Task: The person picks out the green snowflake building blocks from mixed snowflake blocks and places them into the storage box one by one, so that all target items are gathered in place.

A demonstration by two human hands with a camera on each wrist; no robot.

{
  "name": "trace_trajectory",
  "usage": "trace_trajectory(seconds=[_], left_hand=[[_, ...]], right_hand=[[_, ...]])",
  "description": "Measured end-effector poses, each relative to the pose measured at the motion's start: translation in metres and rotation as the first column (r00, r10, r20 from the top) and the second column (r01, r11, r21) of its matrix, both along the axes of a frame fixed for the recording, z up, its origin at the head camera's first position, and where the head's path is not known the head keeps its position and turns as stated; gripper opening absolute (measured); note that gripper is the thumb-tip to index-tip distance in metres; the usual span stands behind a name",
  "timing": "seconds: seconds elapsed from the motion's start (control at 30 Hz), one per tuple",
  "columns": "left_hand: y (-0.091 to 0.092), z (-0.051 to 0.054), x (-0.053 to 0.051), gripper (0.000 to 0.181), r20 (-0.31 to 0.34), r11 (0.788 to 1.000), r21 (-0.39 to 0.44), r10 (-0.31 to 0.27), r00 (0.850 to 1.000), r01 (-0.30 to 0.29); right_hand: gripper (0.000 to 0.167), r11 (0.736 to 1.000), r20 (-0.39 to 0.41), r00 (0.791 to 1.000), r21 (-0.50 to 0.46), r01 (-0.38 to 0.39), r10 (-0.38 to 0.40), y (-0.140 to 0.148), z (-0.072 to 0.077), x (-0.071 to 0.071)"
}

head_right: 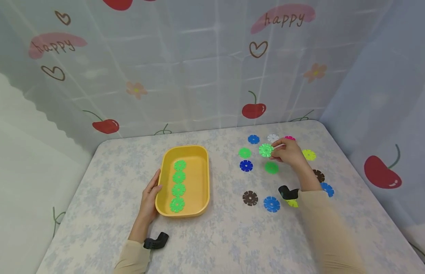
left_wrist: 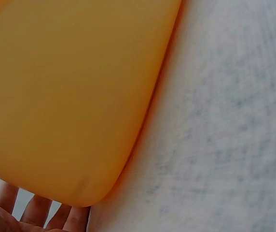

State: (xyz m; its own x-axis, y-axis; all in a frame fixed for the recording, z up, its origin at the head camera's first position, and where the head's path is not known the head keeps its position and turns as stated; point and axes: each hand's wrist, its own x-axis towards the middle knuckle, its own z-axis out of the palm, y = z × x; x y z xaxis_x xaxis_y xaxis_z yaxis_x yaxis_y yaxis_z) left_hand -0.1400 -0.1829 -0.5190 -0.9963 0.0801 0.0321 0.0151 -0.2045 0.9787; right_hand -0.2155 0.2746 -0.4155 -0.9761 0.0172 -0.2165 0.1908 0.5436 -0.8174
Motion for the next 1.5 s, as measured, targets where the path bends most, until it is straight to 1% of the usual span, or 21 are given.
trace_trajectory(seconds=[0.13, 0.33, 0.5, 0.63, 0.73, 0.87, 0.93, 1.0, 1.03, 1.1, 1.17, 1.3, 1.4, 1.5], left_hand=[[0.001, 0.000, 0.001, 0.055, 0.008, 1.000, 0.004, 0.004, 1.000, -0.004], [0.001, 0.000, -0.001, 0.056, -0.005, 1.000, -0.008, 0.009, 1.000, -0.010], [0.000, -0.001, -0.001, 0.056, -0.007, 1.000, -0.023, 0.011, 1.000, -0.011], [-0.001, -0.002, -0.001, 0.056, 0.000, 1.000, -0.023, 0.009, 1.000, -0.009], [-0.001, -0.002, -0.001, 0.056, -0.004, 1.000, -0.024, 0.007, 1.000, -0.007], [-0.001, -0.002, -0.001, 0.055, 0.000, 1.000, -0.026, 0.013, 1.000, -0.013], [-0.001, -0.002, -0.001, 0.055, 0.011, 1.000, -0.024, 0.014, 1.000, -0.014], [0.000, -0.002, -0.002, 0.055, 0.016, 1.000, -0.024, 0.014, 1.000, -0.014], [0.000, -0.002, -0.002, 0.055, 0.020, 1.000, -0.023, 0.013, 1.000, -0.012], [0.001, -0.002, -0.002, 0.055, 0.020, 1.000, -0.023, 0.008, 1.000, -0.008], [0.001, -0.001, -0.002, 0.055, 0.020, 1.000, -0.025, 0.008, 1.000, -0.008], [0.001, -0.001, -0.002, 0.055, 0.026, 0.999, -0.029, 0.016, 1.000, -0.015], [0.001, -0.001, -0.002, 0.055, 0.032, 0.999, -0.038, 0.023, 0.999, -0.021], [0.001, -0.001, -0.001, 0.055, 0.034, 0.999, -0.041, 0.025, 0.999, -0.023]], right_hand=[[0.035, 0.999, -0.012, 1.000, -0.021, -0.027, 0.027, -0.025, 0.007, -0.003], [0.032, 0.995, -0.045, 0.995, -0.050, -0.090, 0.088, -0.060, 0.015, -0.010], [0.030, 0.987, -0.071, 0.989, -0.093, -0.133, 0.127, -0.091, 0.017, -0.016], [0.028, 0.983, -0.090, 0.984, -0.088, -0.161, 0.153, -0.120, 0.018, -0.020], [0.026, 0.980, -0.090, 0.980, -0.073, -0.183, 0.176, -0.143, 0.019, -0.023], [0.023, 0.971, -0.088, 0.971, -0.068, -0.228, 0.222, -0.170, 0.016, -0.028], [0.021, 0.963, -0.091, 0.963, -0.065, -0.260, 0.254, -0.180, 0.013, -0.030], [0.019, 0.950, -0.096, 0.949, -0.058, -0.306, 0.300, -0.187, 0.010, -0.033], [0.018, 0.941, -0.097, 0.940, -0.052, -0.333, 0.327, -0.190, 0.009, -0.033], [0.018, 0.916, -0.089, 0.914, -0.039, -0.400, 0.395, -0.194, 0.007, -0.033], [0.018, 0.882, -0.073, 0.881, -0.029, -0.471, 0.468, -0.198, 0.004, -0.033], [0.020, 0.795, -0.035, 0.795, 0.012, -0.606, 0.606, -0.206, 0.000, -0.030], [0.019, 0.723, -0.007, 0.724, 0.031, -0.690, 0.690, -0.213, -0.004, -0.026], [0.021, 0.649, 0.034, 0.650, 0.028, -0.760, 0.759, -0.220, -0.006, -0.023]])
